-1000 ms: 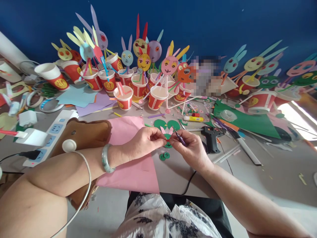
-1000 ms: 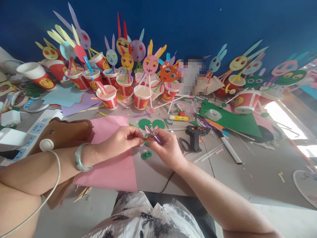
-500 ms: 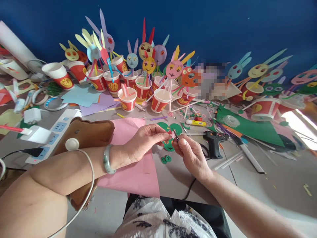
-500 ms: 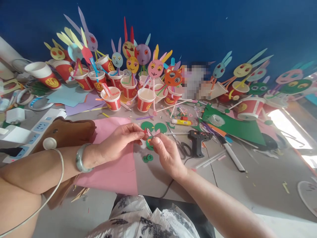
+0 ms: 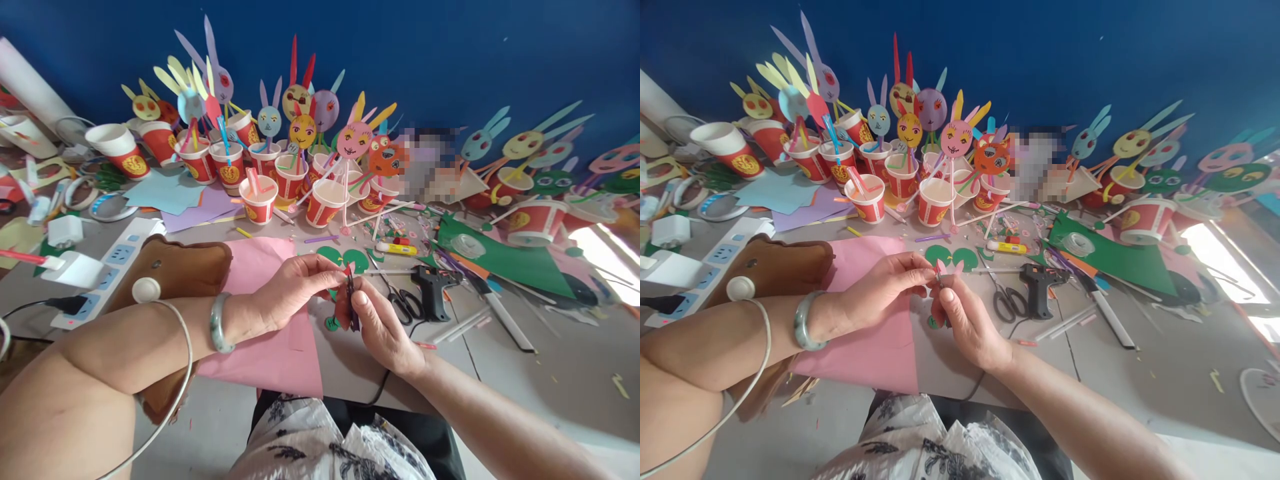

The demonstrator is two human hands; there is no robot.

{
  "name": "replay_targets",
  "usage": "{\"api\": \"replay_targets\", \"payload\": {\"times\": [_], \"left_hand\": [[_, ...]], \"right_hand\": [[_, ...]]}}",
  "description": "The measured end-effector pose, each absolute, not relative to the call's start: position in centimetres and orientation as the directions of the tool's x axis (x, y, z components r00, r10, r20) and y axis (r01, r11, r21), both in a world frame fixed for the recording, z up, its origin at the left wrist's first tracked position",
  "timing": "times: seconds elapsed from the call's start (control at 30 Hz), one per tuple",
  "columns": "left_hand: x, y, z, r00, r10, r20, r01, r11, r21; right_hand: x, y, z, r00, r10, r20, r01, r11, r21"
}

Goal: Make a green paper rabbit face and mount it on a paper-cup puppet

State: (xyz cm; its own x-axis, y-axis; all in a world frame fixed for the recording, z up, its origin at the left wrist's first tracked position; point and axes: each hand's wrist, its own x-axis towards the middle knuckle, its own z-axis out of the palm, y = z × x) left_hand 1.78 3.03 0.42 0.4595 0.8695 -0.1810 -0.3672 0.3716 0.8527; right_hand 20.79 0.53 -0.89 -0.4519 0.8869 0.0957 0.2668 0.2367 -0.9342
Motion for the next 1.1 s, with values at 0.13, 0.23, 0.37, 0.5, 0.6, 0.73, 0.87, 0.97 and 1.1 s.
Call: {"api": "replay_targets", "payload": {"times": [0.13, 0.23, 0.37, 0.5, 0.6, 0.73, 0.87, 0.97, 1.1], "left_hand": [[1.8, 3.0, 0.4, 0.459, 0.871, -0.176, -0.355, 0.361, 0.863], [1.8, 3.0, 0.3, 0.446, 0.872, -0.201, -0.315, 0.363, 0.877], [1.8, 3.0, 0.2, 0.467, 0.860, -0.205, -0.272, 0.360, 0.892], [1.8, 3.0, 0.3, 0.471, 0.862, -0.188, -0.244, 0.332, 0.911], [1.7, 3.0, 0.5, 0.464, 0.870, -0.165, -0.214, 0.291, 0.933], [1.7, 3.0, 0.6, 0.470, 0.873, -0.133, -0.160, 0.232, 0.960], [1.7, 3.0, 0.2, 0.475, 0.871, -0.128, -0.086, 0.190, 0.978], [1.8, 3.0, -0.2, 0.464, 0.877, -0.123, -0.037, 0.158, 0.987], [1.8, 2.9, -0.3, 0.501, 0.861, -0.090, -0.001, 0.105, 0.994]], "right_hand": [[20.9, 0.6, -1.3, -0.404, 0.907, 0.116, 0.253, 0.232, -0.939], [21.0, 0.7, -1.8, -0.328, 0.935, 0.133, 0.203, 0.208, -0.957], [21.2, 1.1, -2.2, -0.219, 0.965, 0.143, 0.087, 0.165, -0.982], [21.6, 1.4, -2.2, -0.140, 0.984, 0.109, 0.108, 0.125, -0.986], [21.7, 1.5, -2.1, -0.154, 0.982, 0.107, 0.130, 0.128, -0.983], [21.5, 1.3, -1.6, -0.163, 0.978, 0.128, 0.216, 0.162, -0.963], [21.2, 1.3, -1.1, -0.158, 0.977, 0.146, 0.274, 0.185, -0.944], [21.1, 1.3, -0.9, -0.164, 0.974, 0.155, 0.299, 0.199, -0.933], [21.1, 1.4, -0.8, -0.192, 0.967, 0.167, 0.318, 0.223, -0.922]]}}
